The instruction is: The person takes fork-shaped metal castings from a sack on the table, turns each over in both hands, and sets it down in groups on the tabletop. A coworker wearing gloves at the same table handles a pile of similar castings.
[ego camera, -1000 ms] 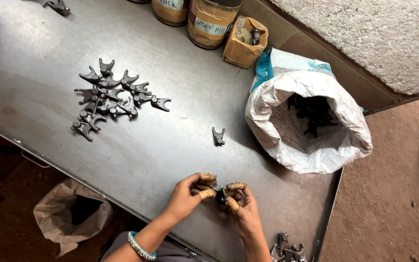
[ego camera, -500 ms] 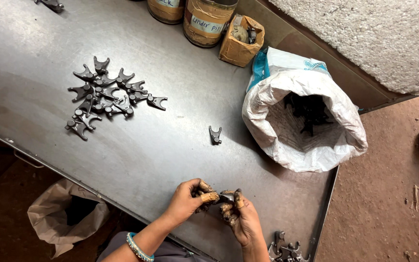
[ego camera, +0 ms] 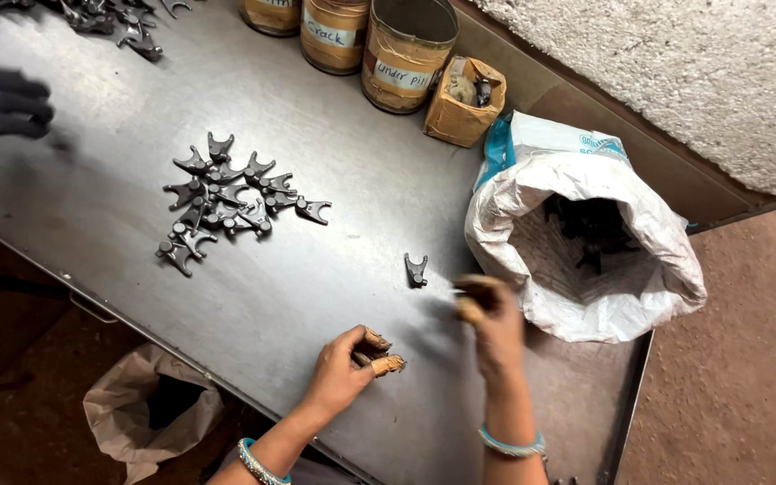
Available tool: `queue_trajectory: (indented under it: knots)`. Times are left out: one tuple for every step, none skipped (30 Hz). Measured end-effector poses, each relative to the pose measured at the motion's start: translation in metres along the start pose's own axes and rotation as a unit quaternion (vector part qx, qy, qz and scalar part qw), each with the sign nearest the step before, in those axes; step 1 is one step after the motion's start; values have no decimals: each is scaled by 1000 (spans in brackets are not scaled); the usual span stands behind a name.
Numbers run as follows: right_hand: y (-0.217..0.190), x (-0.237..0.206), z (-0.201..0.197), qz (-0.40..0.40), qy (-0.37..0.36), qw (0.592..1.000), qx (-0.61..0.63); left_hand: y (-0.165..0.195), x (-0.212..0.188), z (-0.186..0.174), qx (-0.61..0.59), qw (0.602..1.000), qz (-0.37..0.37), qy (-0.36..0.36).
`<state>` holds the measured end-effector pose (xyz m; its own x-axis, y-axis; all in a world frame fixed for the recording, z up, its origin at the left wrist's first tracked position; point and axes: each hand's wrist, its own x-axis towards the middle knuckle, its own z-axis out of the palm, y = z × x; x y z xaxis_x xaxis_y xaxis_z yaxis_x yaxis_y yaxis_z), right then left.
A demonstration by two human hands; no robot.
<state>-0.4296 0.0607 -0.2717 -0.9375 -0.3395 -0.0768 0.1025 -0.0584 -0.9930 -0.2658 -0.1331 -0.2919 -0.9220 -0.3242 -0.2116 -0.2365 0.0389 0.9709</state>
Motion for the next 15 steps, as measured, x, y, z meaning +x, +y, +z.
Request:
queue_trajectory:
  knots:
    - [1, 5, 19, 29, -11, 994, -104, -2, 1, 1, 4, 1000, 7, 5]
    - [3, 7, 37, 58, -22, 977, -206, -3, 1, 2, 4, 1000, 13, 7]
    - [6, 10, 54, -7, 0, 944, -331, -5, 1, 4, 3, 1000, 20, 9]
    - [9, 10, 67, -71, 21, 890, -449, -6, 0, 5, 2, 1000, 26, 12]
    - [11, 8, 76, -101, 29, 873, -476, -8, 0, 5, 4, 999, 29, 13]
    - [14, 8, 82, -131, 37, 854, -502, -9, -1, 4, 6, 999, 33, 13]
    - [17, 8, 84, -162, 45, 833, -527, -9, -2, 4, 7, 999, 37, 15]
    - [21, 7, 84, -158, 36, 836, -525, -10, -3, 2, 7, 999, 37, 23]
    - [25, 4, 80, -153, 29, 838, -522, -10, -4, 1, 8, 999, 37, 30]
    - [29, 1, 75, -150, 22, 841, -520, -10, -4, -1, 8, 999, 39, 37]
    - [34, -3, 68, -108, 10, 873, -476, -10, -4, -2, -7, 999, 22, 41]
    - [39, -10, 59, -66, -4, 900, -431, -10, -4, -3, -23, 999, 4, 45]
    - [45, -19, 50, -21, -17, 923, -383, -9, -4, -4, -39, 998, -16, 48]
    - [51, -29, 40, -10, -43, 959, -280, -9, -3, -5, -51, 997, -24, 46]
    - [57, -40, 30, 2, -69, 982, -174, -8, -3, -6, -64, 996, -33, 44]
